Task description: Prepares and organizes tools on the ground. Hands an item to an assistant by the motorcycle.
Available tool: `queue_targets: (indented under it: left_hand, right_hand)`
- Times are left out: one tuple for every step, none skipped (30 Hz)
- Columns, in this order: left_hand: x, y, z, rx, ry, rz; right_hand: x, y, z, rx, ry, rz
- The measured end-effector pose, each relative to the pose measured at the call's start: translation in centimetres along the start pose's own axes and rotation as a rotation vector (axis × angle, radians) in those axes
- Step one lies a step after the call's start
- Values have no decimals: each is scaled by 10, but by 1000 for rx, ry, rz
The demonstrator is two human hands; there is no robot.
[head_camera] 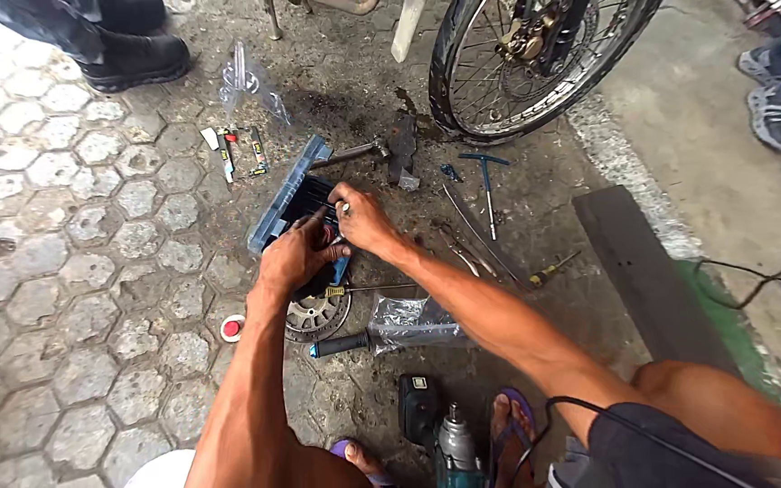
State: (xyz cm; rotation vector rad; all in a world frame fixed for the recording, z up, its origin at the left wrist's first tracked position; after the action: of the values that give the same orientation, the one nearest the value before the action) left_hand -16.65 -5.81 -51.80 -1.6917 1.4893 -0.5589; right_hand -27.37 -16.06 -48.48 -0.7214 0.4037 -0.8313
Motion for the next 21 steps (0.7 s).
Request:
queue_targets:
  left_hand:
    - [0, 0, 2, 60, -15, 26]
    - [-1, -1, 5, 108, -38, 63]
    - [-4, 0, 9, 144, -59, 117]
    - [-7, 0, 13, 161, -72, 160]
    - [-9, 3, 13, 157, -74, 194]
    - [-8, 10, 8, 144, -64, 231]
    - [-6, 20, 1, 137, -54, 274]
    - [-4, 29, -6, 135, -52, 313]
    - [-4, 35, -12, 134, -59, 358]
    - [-5, 42, -13, 139, -65, 411]
    - [-11, 48, -12, 146, -67, 475]
    - [-22, 54, -7, 146, -72, 537]
    - [-34, 55, 2, 140, -94, 569]
    - [-43, 51, 10, 124, -130, 563]
    - [-48, 48, 15, 109, -156, 543]
    - [-49, 49, 15, 96, -160, 529]
    - [-47, 54, 10, 82, -146, 538]
    - [-45, 62, 3, 67, -129, 563]
    - [-43, 69, -4, 61, -114, 601]
    - [-40, 74, -9, 75, -99, 631]
    - [-36, 78, -14, 105, -92, 650]
  right_hand:
    - [1, 10, 8, 26, 10, 16]
    - [4, 19, 10, 35, 21, 34]
    - [10, 27, 9, 37, 47, 68]
    - [19, 33, 7, 39, 103, 134]
    - [26, 38, 1, 44, 139, 181]
    - [31, 40, -8, 51, 161, 206]
    - [32, 41, -22, 66, 191, 228]
    - [31, 43, -35, 88, 223, 243]
    - [31, 42, -47, 113, 253, 243]
    - [31, 37, -61, 131, 289, 220]
    - [31, 23, -81, 133, 346, 171]
    - [31, -1, -108, 110, 422, 112]
    - [29, -26, -140, 55, 494, 68]
    - [26, -42, -171, -16, 554, 59]
    - [19, -46, -199, -94, 614, 78]
    - [5, -42, -223, -153, 668, 101]
    - [-13, -36, -243, -191, 712, 103]
    - [-31, -29, -255, -213, 740, 96]
    - [-43, -22, -257, -249, 757, 113]
    - [-50, -16, -248, -300, 736, 137]
    - [-54, -14, -230, -330, 663, 148]
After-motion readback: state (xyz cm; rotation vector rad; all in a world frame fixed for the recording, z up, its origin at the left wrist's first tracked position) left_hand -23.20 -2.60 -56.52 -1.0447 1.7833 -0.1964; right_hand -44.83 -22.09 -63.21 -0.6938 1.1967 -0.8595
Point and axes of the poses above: each hand's wrist, its own x-axis towards the middle knuckle, its own y-axis out of the palm, z = x × y, the point moved 9 cm from there along x, towards the middle knuckle, and after that the axes turned 8 degrees about y, right-handed, at the moved point
